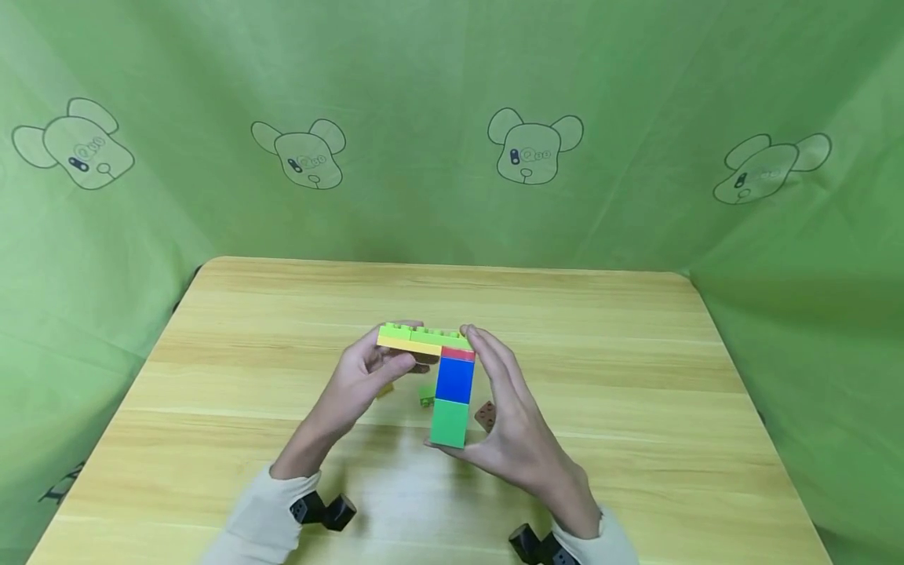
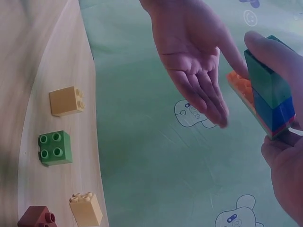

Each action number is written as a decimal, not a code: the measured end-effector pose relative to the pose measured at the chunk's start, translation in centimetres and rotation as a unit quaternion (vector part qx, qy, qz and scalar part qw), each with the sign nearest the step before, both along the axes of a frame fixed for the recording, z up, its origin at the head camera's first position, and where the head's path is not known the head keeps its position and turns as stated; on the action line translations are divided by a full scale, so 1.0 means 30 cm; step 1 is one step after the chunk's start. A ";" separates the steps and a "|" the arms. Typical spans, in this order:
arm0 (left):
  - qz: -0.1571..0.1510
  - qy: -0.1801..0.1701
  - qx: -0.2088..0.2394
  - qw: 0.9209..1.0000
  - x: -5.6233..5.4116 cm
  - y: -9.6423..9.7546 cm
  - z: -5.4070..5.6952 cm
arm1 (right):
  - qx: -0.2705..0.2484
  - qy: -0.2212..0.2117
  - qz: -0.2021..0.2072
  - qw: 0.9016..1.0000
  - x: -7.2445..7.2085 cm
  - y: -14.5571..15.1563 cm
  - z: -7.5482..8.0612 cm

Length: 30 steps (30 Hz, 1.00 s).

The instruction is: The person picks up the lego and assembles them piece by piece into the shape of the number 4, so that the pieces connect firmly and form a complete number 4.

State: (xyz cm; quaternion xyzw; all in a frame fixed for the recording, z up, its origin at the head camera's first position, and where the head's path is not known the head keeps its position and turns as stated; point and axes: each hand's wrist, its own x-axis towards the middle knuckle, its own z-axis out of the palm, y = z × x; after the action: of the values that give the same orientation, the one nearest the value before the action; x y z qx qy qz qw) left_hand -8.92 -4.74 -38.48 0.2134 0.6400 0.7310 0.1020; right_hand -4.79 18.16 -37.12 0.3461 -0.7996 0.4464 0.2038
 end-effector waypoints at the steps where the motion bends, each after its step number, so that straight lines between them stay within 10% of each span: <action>1: -0.014 -0.014 0.017 1.000 0.004 0.009 -0.007 | 0.001 0.003 -0.002 1.000 -0.001 -0.003 0.000; 5: -0.040 -0.047 0.057 0.996 0.019 0.041 -0.012 | 0.013 0.020 -0.008 1.000 -0.004 -0.009 -0.006; 14: 0.021 -0.140 0.141 0.980 0.047 0.088 0.008 | 0.020 0.069 0.012 0.997 -0.017 -0.028 -0.032; 30: 0.132 -0.128 0.171 0.968 0.039 0.066 -0.002 | -0.019 -0.027 -0.019 0.999 -0.104 0.022 -0.064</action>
State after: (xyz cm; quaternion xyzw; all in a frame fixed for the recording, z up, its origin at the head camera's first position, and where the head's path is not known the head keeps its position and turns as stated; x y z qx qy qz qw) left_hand -7.76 -2.75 -38.55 0.0461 0.5097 0.8578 0.0471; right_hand -7.92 18.83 -39.05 0.3147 -0.8027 0.4668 0.1969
